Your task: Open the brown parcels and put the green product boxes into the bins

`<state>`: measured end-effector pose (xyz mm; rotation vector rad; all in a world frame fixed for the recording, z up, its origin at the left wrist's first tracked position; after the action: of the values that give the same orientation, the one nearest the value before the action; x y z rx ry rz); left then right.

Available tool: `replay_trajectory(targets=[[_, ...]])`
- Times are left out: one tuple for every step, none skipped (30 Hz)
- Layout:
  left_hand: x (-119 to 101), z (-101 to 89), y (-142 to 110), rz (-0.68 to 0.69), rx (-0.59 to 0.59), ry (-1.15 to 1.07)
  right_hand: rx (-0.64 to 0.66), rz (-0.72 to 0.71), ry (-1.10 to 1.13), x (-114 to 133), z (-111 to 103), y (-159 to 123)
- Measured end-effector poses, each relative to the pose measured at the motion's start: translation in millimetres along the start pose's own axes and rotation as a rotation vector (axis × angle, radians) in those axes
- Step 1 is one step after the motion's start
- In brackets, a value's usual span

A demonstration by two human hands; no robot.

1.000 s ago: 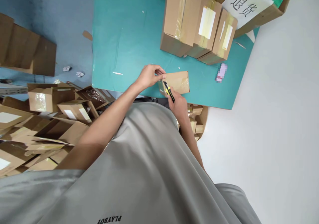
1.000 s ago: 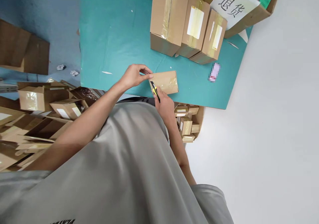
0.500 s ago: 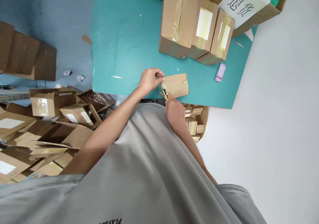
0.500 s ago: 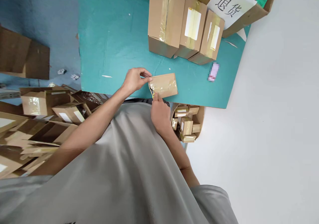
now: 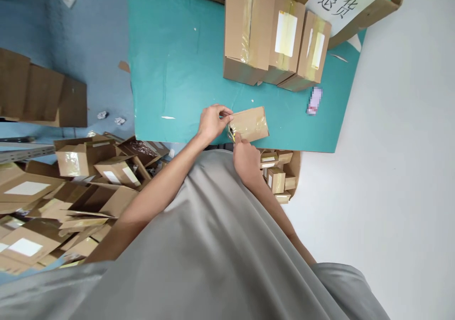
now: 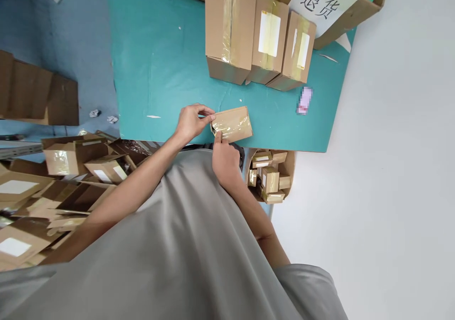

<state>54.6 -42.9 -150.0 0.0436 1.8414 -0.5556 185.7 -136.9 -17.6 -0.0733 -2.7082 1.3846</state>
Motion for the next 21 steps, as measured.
replay_trajectory(targets=[[0.1,-0.3,0.5,0.004,-0.008,0.011,-0.006,-0.006,-0.002,1.2,-0.4,0.8],[-0.1,-0.3,0.9,0.001,-0.012,0.019,-0.005,-0.008,-0.004,2.1,-0.7,0.5],[-0.5,0.0,1.0,-0.010,-0.011,0.024,0.003,-0.006,-0.006,2.6,-0.7,-0.9],[-1.2,0.5,0.6,-0.023,-0.006,0.028,0.015,0.000,-0.006,2.9,-0.6,-3.3],[-2.5,1.1,-0.3,-0.035,0.000,0.034,0.031,0.008,-0.007,3.1,-0.5,-5.9],[-4.2,1.7,-1.6,-0.045,0.005,0.042,0.047,0.018,-0.008,3.4,-0.7,-8.4],[-6.4,2.2,-3.0,-0.051,0.005,0.053,0.058,0.027,-0.011,4.0,-1.4,-10.0],[-8.8,2.4,-4.4,-0.055,-0.001,0.066,0.062,0.034,-0.016,4.9,-2.7,-10.6],[-11.4,2.3,-5.4,-0.057,-0.010,0.079,0.059,0.039,-0.023,6.3,-4.4,-10.1],[-13.9,2.1,-6.0,-0.058,-0.023,0.092,0.049,0.039,-0.029,7.9,-6.5,-8.8],[-16.3,1.7,-6.3,-0.061,-0.036,0.104,0.037,0.036,-0.034,9.6,-8.4,-7.5],[-18.2,1.5,-6.3,-0.064,-0.045,0.112,0.030,0.033,-0.038,11.1,-10.0,-6.7],[-19.8,1.5,-6.4,-0.067,-0.048,0.117,0.030,0.031,-0.039,12.1,-10.8,-6.9],[-20.8,1.7,-6.6,-0.069,-0.049,0.119,0.039,0.035,-0.038,12.5,-10.8,-8.3],[-21.2,2.3,-7.1,-0.070,-0.046,0.120,0.053,0.042,-0.035,12.3,-10.1,-10.8],[-21.2,3.0,-7.9,-0.070,-0.041,0.119,0.073,0.054,-0.032,11.6,-8.8,-13.9],[-20.6,3.7,-8.8,-0.067,-0.036,0.117,0.092,0.066,-0.027,10.7,-7.5,-17.0],[-19.8,4.4,-9.8,-0.063,-0.032,0.116,0.103,0.074,-0.023,9.9,-6.5,-19.5],[-18.8,4.9,-10.4,-0.058,-0.029,0.118,0.105,0.077,-0.017,9.3,-6.0,-21.0],[-17.7,5.1,-10.7,-0.053,-0.029,0.122,0.097,0.075,-0.012,9.1,-6.2,-21.4],[-16.7,4.9,-10.5,-0.048,-0.033,0.128,0.083,0.068,-0.008,9.3,-6.9,-20.7]])
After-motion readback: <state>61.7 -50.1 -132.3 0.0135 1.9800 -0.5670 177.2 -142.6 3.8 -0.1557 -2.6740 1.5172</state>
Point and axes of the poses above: each hand's wrist, its own y-axis towards the middle knuckle, its own z-axis out of the palm, x = y × z, the point moved 1 cm from there along y, towards the middle knuckle, and after that the axes turned 11 degrees about x, right-handed, at the moved point
